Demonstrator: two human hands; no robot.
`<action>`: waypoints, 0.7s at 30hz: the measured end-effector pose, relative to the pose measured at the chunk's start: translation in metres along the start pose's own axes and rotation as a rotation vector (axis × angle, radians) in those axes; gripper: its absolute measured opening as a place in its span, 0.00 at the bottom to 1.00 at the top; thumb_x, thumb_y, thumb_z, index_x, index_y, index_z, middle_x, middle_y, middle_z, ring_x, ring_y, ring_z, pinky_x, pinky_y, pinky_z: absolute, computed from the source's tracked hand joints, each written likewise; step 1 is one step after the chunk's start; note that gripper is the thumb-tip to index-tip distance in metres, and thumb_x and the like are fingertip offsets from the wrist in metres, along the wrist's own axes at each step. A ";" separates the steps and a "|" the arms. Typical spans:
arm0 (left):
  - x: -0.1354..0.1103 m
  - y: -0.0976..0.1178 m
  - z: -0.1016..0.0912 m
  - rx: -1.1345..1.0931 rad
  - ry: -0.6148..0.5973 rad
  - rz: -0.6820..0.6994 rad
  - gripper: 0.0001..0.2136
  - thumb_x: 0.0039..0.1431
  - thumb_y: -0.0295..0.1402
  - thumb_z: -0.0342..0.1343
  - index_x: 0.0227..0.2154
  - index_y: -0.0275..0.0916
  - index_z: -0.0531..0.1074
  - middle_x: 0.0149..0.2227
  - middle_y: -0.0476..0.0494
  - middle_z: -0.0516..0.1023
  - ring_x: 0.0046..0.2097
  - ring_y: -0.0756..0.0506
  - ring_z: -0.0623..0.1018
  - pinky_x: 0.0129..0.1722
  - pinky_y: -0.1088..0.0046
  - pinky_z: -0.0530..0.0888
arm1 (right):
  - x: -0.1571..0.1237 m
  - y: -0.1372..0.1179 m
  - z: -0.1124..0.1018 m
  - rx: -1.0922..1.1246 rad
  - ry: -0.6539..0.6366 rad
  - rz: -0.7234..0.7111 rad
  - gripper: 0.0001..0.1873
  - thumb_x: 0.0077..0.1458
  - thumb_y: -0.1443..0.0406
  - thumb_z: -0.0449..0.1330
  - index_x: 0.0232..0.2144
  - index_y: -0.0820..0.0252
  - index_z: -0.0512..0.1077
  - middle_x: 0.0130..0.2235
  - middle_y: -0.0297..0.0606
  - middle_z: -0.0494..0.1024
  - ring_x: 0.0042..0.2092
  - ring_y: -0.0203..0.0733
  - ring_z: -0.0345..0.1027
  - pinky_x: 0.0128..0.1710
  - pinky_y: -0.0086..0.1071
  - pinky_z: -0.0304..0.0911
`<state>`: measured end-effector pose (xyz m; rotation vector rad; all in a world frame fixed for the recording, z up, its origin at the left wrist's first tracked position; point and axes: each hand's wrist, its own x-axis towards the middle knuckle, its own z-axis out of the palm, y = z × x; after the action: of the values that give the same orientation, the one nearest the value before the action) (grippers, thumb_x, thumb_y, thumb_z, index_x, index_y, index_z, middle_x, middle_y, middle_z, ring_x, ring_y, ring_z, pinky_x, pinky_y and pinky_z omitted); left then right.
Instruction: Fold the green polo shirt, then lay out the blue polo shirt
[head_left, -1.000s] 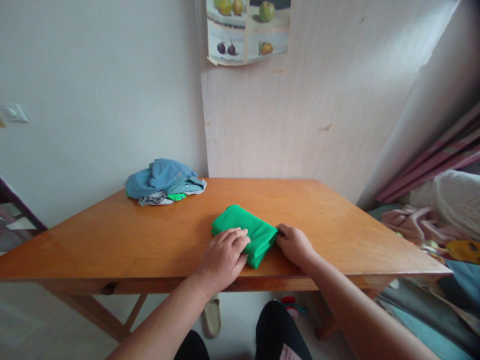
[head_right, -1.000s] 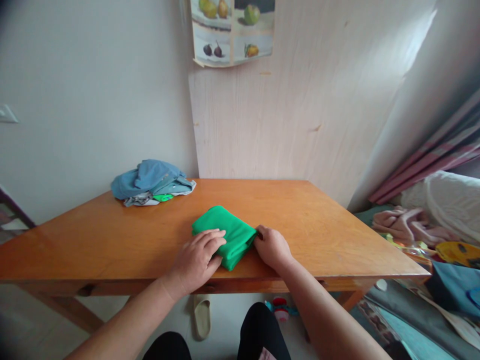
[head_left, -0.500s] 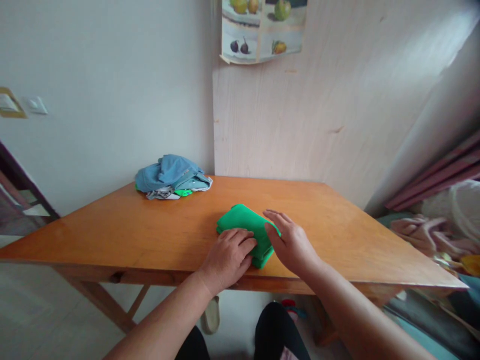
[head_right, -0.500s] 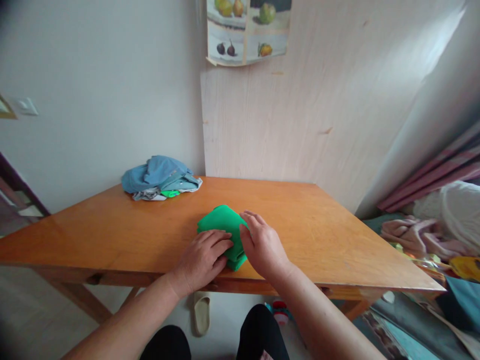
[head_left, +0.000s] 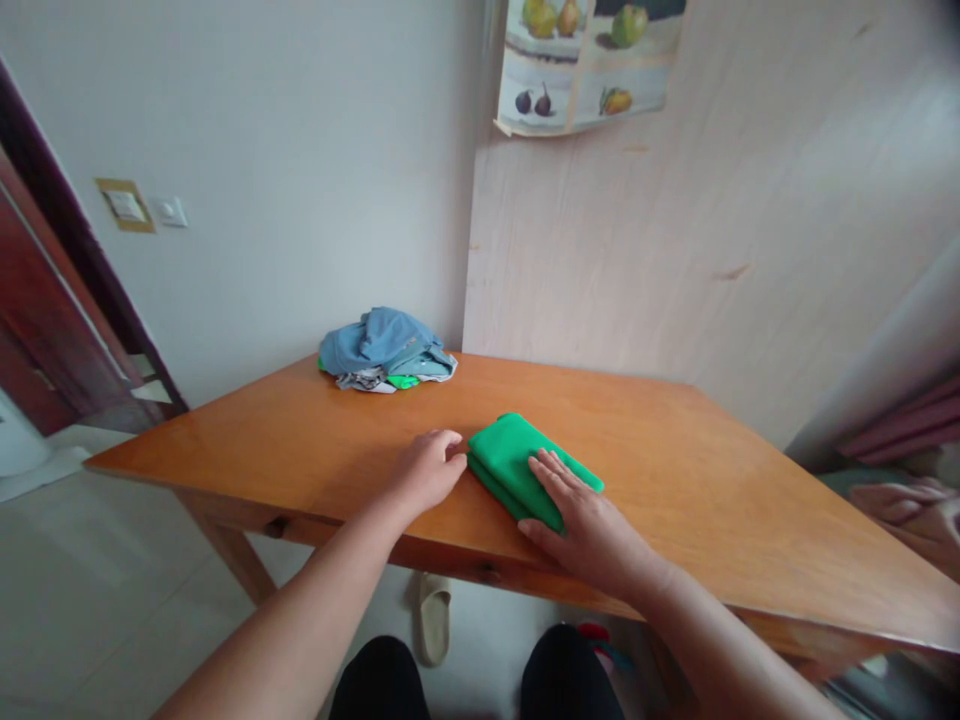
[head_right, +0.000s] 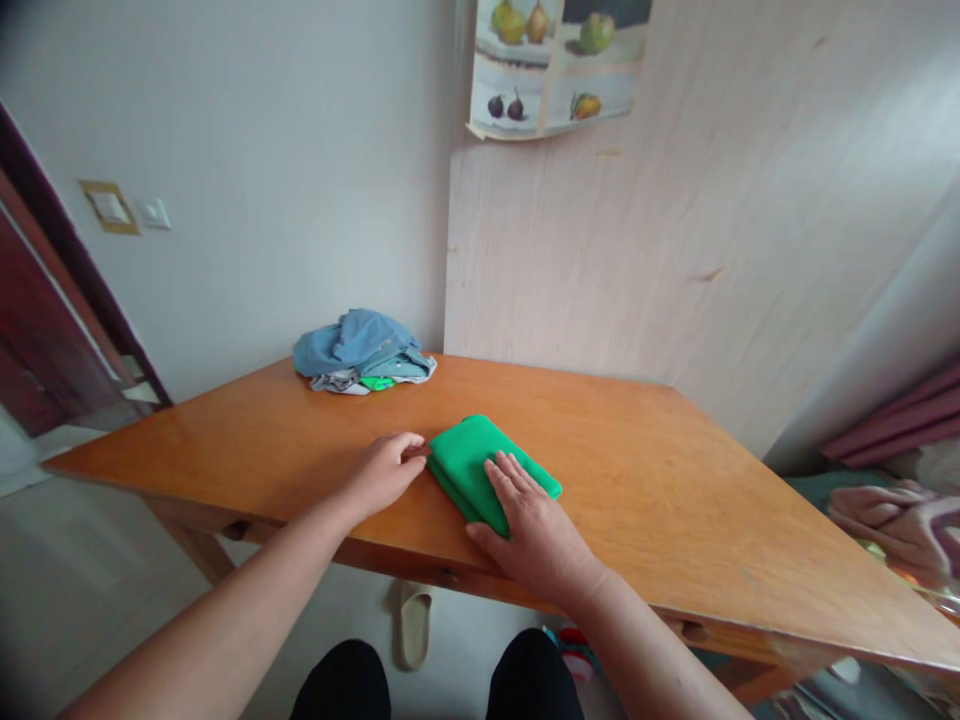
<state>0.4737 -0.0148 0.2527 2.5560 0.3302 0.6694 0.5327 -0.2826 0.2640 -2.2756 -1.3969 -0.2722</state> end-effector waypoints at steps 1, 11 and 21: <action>0.003 0.000 0.001 0.040 -0.051 -0.010 0.07 0.58 0.34 0.56 0.38 0.41 0.75 0.39 0.44 0.79 0.43 0.43 0.77 0.43 0.67 0.72 | 0.000 0.000 0.001 -0.008 0.002 -0.003 0.38 0.62 0.52 0.58 0.68 0.62 0.57 0.69 0.52 0.56 0.71 0.55 0.45 0.67 0.55 0.52; 0.007 0.004 0.010 0.263 -0.088 -0.082 0.08 0.58 0.37 0.54 0.27 0.42 0.73 0.37 0.45 0.77 0.39 0.43 0.75 0.34 0.68 0.64 | -0.003 -0.007 -0.011 -0.064 -0.107 -0.048 0.31 0.66 0.56 0.53 0.68 0.54 0.58 0.71 0.42 0.53 0.72 0.54 0.40 0.68 0.53 0.49; 0.018 0.017 0.004 0.048 0.084 -0.047 0.10 0.63 0.29 0.48 0.37 0.41 0.76 0.41 0.44 0.80 0.47 0.44 0.77 0.47 0.68 0.71 | -0.003 -0.018 -0.006 -0.192 -0.121 -0.012 0.32 0.60 0.57 0.58 0.65 0.54 0.64 0.70 0.43 0.56 0.71 0.57 0.45 0.68 0.54 0.48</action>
<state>0.4928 -0.0249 0.2654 2.5617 0.4379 0.7612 0.5158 -0.2807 0.2733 -2.4766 -1.5022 -0.2882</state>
